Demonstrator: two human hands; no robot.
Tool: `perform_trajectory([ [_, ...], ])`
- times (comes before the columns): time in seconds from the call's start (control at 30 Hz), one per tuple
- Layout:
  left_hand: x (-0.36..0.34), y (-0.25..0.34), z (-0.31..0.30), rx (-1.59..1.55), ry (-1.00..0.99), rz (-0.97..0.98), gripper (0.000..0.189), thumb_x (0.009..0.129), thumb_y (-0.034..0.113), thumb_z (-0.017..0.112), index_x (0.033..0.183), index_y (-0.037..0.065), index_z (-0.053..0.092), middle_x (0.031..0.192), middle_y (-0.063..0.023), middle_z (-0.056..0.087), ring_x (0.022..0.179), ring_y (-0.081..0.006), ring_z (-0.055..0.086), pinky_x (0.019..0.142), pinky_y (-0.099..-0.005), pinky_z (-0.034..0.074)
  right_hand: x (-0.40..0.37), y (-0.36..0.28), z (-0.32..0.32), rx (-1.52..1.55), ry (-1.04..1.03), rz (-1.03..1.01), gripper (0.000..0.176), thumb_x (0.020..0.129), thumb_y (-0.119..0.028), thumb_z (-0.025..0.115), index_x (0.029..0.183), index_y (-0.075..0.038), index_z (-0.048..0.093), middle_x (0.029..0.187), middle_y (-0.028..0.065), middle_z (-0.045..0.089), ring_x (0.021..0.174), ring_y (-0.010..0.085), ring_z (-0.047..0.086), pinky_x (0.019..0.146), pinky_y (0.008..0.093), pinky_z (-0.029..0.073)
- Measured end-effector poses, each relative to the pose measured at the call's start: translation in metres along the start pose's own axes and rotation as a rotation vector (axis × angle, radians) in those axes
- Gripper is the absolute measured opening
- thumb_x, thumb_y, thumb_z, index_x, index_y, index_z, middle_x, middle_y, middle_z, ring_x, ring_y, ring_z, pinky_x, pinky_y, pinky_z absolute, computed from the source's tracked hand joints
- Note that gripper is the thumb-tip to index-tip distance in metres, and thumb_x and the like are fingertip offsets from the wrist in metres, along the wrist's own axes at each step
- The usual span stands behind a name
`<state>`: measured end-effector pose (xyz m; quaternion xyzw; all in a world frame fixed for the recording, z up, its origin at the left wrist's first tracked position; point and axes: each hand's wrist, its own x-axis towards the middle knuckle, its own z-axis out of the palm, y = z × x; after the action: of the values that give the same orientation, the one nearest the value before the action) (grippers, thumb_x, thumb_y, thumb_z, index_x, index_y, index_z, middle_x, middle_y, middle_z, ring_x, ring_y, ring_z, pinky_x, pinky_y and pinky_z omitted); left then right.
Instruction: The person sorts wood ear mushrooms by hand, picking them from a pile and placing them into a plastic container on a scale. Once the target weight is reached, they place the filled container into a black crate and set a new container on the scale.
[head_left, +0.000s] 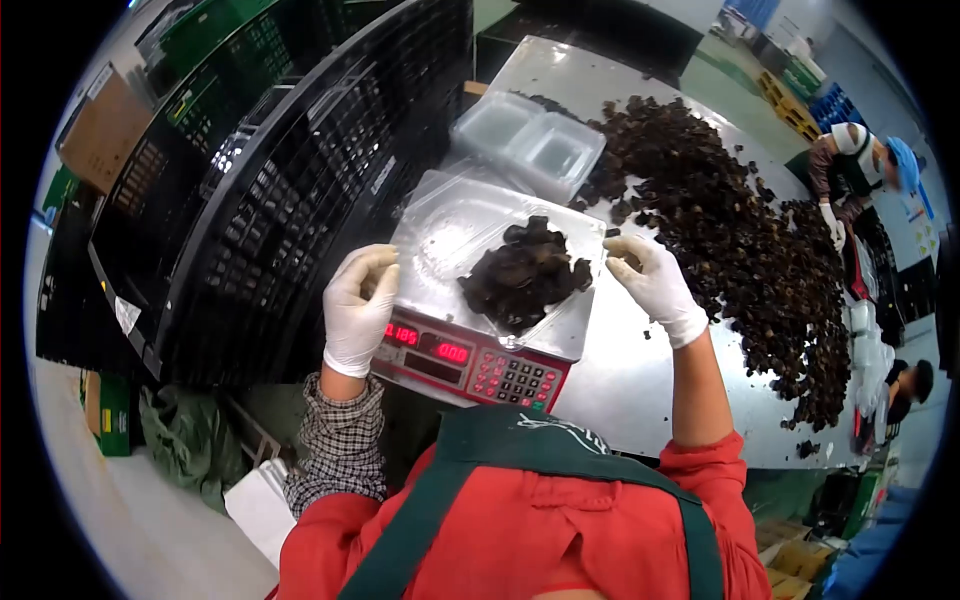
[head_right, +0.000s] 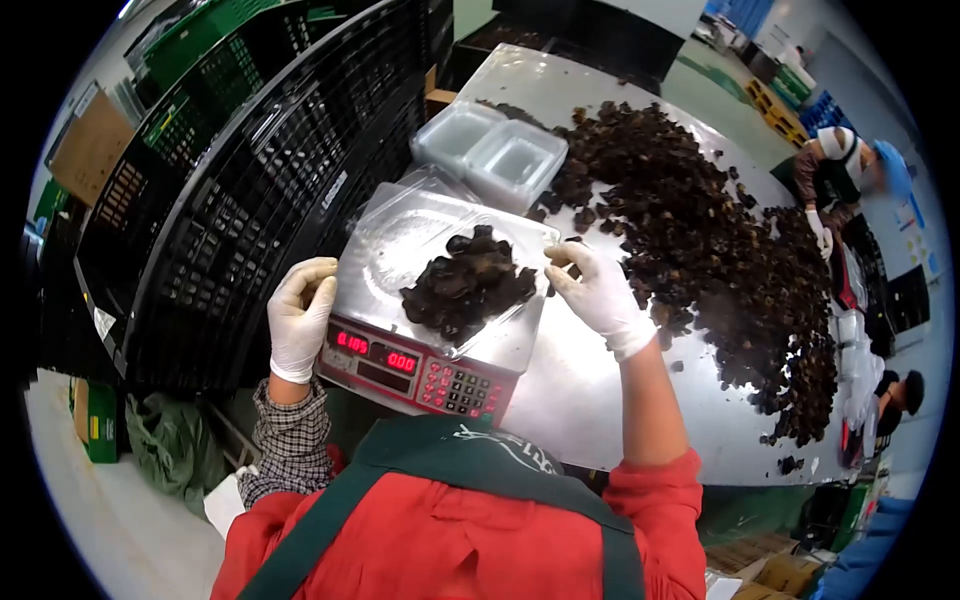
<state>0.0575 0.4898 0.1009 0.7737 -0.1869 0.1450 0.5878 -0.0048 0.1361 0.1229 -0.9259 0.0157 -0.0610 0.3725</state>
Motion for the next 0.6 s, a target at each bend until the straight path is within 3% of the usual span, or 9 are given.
perform_trajectory([
  [0.13,-0.004,0.013,0.007,0.064,-0.054,-0.013,0.013,0.080,0.000,0.067,0.093,0.000,0.066,0.094,-0.0053,0.066,0.070,-0.0075,0.058,0.060,-0.0203,0.047,-0.001,-0.040,0.015,0.086,-0.067,0.006,0.027,0.084,-0.012,0.065,0.109,-0.003,0.064,0.092,0.0115,0.066,0.076,0.0200,0.062,0.070,0.0308,0.050],
  [0.17,-0.005,0.010,0.008,0.144,-0.078,0.036,0.015,0.078,0.001,0.069,0.092,0.000,0.066,0.091,-0.0074,0.066,0.070,-0.0133,0.061,0.063,-0.0236,0.049,0.001,-0.045,0.022,0.031,-0.059,-0.113,0.027,0.083,-0.011,0.065,0.109,-0.004,0.064,0.091,0.0119,0.066,0.077,0.0227,0.063,0.071,0.0313,0.050],
  [0.27,-0.006,0.017,0.019,0.250,-0.216,0.287,0.013,0.074,0.003,0.071,0.086,0.004,0.068,0.088,-0.0075,0.067,0.084,-0.0227,0.061,0.077,-0.0331,0.049,0.012,-0.070,0.041,-0.083,-0.078,-0.221,0.032,0.082,-0.018,0.066,0.113,-0.008,0.061,0.101,0.0123,0.060,0.093,0.0282,0.061,0.081,0.0354,0.049],
  [0.33,-0.013,0.013,0.035,0.260,-0.388,0.409,0.018,0.071,0.008,0.073,0.088,0.006,0.068,0.088,-0.0058,0.066,0.091,-0.0236,0.059,0.086,-0.0371,0.046,0.019,-0.071,0.056,-0.171,-0.002,-0.381,0.033,0.082,-0.014,0.067,0.113,-0.006,0.060,0.095,0.0123,0.059,0.086,0.0309,0.060,0.078,0.0355,0.049],
  [0.37,-0.016,0.010,0.043,0.281,-0.404,0.443,0.022,0.070,0.008,0.073,0.091,0.006,0.067,0.089,-0.0060,0.065,0.092,-0.0243,0.058,0.087,-0.0382,0.045,0.020,-0.077,0.057,-0.214,-0.083,-0.284,0.029,0.082,-0.016,0.067,0.109,-0.006,0.062,0.098,0.0123,0.058,0.093,0.0318,0.059,0.082,0.0370,0.048],
  [0.4,-0.018,0.009,0.049,0.304,-0.420,0.478,0.025,0.069,0.008,0.074,0.093,0.005,0.067,0.090,-0.0063,0.063,0.093,-0.0250,0.057,0.088,-0.0393,0.044,0.025,-0.065,0.068,-0.225,-0.081,-0.315,0.022,0.080,-0.019,0.067,0.100,-0.010,0.064,0.098,0.0098,0.057,0.090,0.0294,0.059,0.079,0.0380,0.048],
  [0.53,-0.019,0.007,0.057,0.405,-0.374,0.493,0.031,0.071,0.012,0.073,0.100,0.006,0.065,0.098,-0.0070,0.062,0.100,-0.0268,0.055,0.094,-0.0429,0.041,0.027,-0.058,0.071,-0.081,-0.012,-0.285,0.019,0.080,-0.018,0.068,0.097,-0.008,0.066,0.093,0.0090,0.059,0.088,0.0289,0.059,0.077,0.0360,0.049],
  [0.6,-0.017,0.010,0.053,0.316,-0.327,0.469,0.025,0.070,0.008,0.073,0.094,0.005,0.067,0.095,-0.0062,0.063,0.097,-0.0262,0.056,0.092,-0.0407,0.042,0.030,-0.059,0.061,0.093,-0.002,-0.184,0.020,0.081,-0.018,0.068,0.097,-0.006,0.066,0.091,0.0106,0.061,0.085,0.0292,0.061,0.076,0.0350,0.049],
])
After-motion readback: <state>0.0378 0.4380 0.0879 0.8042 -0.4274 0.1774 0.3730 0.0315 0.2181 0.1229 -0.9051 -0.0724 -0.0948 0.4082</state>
